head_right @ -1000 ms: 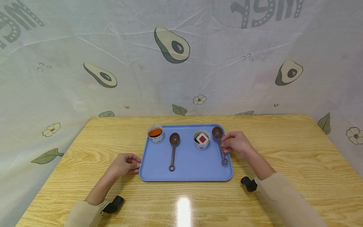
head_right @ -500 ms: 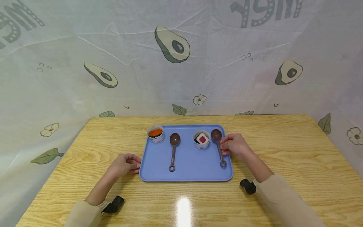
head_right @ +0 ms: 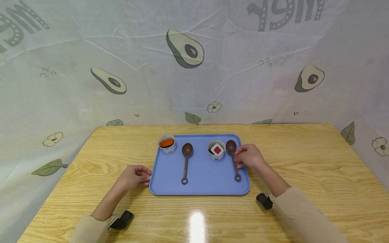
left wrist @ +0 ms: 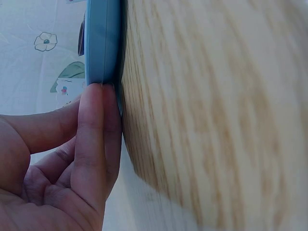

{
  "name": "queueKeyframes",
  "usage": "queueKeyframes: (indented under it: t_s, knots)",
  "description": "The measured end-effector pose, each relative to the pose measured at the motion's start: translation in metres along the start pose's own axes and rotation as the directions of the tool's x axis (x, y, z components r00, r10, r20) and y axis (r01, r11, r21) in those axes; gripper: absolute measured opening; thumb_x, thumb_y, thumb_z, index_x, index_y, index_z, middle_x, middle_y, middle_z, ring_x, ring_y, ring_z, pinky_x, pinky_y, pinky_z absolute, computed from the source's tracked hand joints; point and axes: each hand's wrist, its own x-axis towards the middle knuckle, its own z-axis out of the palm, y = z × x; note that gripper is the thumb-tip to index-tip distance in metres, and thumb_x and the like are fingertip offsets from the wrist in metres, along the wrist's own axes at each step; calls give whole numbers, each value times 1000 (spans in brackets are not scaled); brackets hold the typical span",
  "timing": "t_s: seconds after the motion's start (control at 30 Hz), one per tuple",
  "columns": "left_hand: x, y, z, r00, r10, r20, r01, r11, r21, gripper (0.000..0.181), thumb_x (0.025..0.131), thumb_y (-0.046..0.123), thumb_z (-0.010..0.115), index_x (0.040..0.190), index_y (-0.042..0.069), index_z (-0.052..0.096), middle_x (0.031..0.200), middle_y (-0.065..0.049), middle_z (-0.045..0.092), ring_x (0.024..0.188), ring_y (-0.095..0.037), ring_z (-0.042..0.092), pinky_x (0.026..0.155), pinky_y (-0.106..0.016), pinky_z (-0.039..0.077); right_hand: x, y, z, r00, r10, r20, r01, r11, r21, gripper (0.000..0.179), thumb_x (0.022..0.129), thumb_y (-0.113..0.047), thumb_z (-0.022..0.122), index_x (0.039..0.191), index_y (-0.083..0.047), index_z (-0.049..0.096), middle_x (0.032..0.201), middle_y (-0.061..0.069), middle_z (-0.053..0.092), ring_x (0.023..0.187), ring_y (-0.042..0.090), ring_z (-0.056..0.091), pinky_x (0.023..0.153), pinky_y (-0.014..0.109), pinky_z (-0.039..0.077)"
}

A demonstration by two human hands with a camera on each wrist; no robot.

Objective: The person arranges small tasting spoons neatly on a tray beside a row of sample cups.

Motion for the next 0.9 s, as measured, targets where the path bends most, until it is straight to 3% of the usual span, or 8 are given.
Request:
queueKeyframes:
  t_s: [0.9]
  knots:
    - [0,-1,1,1000,10,-5,-10,1000,-1,10,82,-13,57,92,-13,58,72,-12,56,60,-15,59,60,-29,56,2,2,0,1000,-4,20,4,1000,-17,16,80,15,53,95,19,49,66,12,59,55,16,59,53,29,55]
